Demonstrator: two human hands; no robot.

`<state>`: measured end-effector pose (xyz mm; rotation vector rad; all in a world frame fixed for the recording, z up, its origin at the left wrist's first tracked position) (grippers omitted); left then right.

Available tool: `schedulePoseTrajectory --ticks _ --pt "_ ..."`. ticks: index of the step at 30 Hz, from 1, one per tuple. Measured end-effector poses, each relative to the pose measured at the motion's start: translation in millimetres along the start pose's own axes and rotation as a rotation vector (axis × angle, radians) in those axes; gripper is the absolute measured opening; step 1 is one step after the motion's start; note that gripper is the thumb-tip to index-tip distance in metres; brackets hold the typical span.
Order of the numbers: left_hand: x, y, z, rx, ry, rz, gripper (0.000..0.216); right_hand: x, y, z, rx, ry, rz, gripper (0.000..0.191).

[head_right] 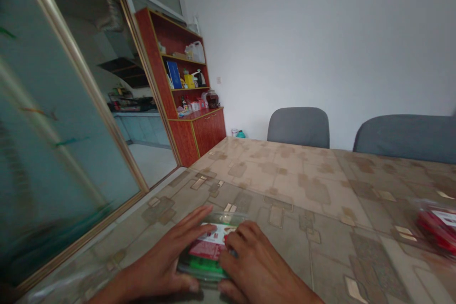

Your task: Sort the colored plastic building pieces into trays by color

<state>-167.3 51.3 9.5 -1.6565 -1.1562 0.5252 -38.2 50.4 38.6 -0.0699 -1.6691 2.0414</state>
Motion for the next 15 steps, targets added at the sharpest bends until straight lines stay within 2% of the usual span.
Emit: schedulePoseTrajectory --ticks 4,7,11,15 --pt "1 -7 11 -0.103 -0.072 -0.081 0.092 0 1 -9 -0.064 0.013 -0.001 0.01" --pt "2 -6 14 -0.127 -0.121 -0.14 0.097 0 3 -14 -0.095 0.006 -0.007 0.007" --pt "2 -3 21 -0.178 -0.193 -0.205 0.107 0 5 -12 -0.137 -0.008 -0.018 0.011" --pt "-1 3 27 -0.373 -0.246 -0.203 0.126 -1 2 -9 -0.016 -0.001 0.006 0.02"
Point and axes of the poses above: each hand's wrist, its own x-axis towards the middle knuckle, its own y-axis out of the palm, z = x × y, the point moved 10 cm from there along x, towards the middle knuckle, and after that the axes turned 2 degrees about x, right-handed, at the moved point
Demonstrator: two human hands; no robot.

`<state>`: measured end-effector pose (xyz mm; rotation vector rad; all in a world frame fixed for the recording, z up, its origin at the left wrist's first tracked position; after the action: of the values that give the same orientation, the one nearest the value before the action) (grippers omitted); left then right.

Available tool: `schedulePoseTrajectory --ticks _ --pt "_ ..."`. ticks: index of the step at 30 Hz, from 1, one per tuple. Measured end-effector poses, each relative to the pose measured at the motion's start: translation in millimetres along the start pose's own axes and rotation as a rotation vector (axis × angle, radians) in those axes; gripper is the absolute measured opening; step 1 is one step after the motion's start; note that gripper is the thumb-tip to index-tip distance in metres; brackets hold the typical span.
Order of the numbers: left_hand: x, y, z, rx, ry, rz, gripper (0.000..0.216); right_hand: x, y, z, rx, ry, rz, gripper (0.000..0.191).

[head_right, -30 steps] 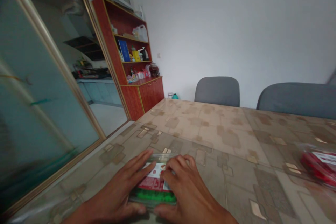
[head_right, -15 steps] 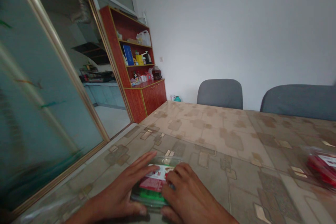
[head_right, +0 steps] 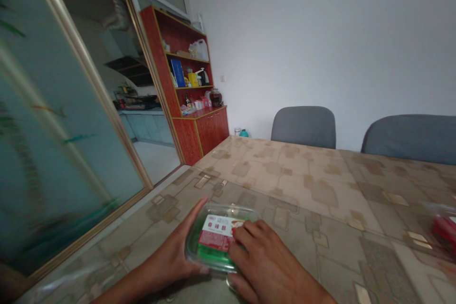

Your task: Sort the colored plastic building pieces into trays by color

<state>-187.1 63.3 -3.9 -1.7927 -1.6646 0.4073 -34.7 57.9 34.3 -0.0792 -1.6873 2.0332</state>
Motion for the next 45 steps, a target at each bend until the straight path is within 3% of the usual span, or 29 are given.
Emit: schedulePoseTrajectory --ticks 4,9,15,20,24,32,36,41,45 --pt "-8 13 -7 -0.177 -0.003 0.086 0.128 3 -14 -6 0.172 0.055 -0.079 0.011" --pt "-15 36 -11 -0.355 -0.001 0.098 0.129 15 -18 -42 0.331 0.258 -0.232 0.012" --pt "-10 50 -9 -0.675 0.02 0.12 0.142 57 16 -67 0.549 0.326 -0.06 0.017" --pt "-8 46 -8 -0.686 0.0 0.08 0.147 85 33 -66 0.732 0.332 0.019 0.012" --pt "-8 45 -8 -0.68 0.008 0.063 0.149 88 37 -65 0.78 0.344 -0.004 0.013" --pt "-10 42 -4 -0.583 0.028 0.044 0.148 84 11 -50 0.69 0.232 -0.147 0.023" --pt "-9 39 -10 -0.541 0.002 0.045 0.142 85 -9 -40 0.69 0.19 -0.173 0.018" --pt "-4 38 -28 -0.425 0.04 0.067 0.135 83 -24 -34 0.691 0.136 -0.122 0.014" --pt "-5 41 -26 -0.374 0.04 0.087 0.132 67 -17 -52 0.724 0.167 -0.054 0.013"
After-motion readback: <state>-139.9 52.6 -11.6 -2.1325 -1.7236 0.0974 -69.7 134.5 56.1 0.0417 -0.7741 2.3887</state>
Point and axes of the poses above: each hand's wrist, its own x-axis towards the middle knuckle, its own y-axis out of the palm, z = x × y, the point moved 10 cm from there along x, towards the middle knuckle, and after that the axes turned 2 degrees about x, right-handed, at the moved point
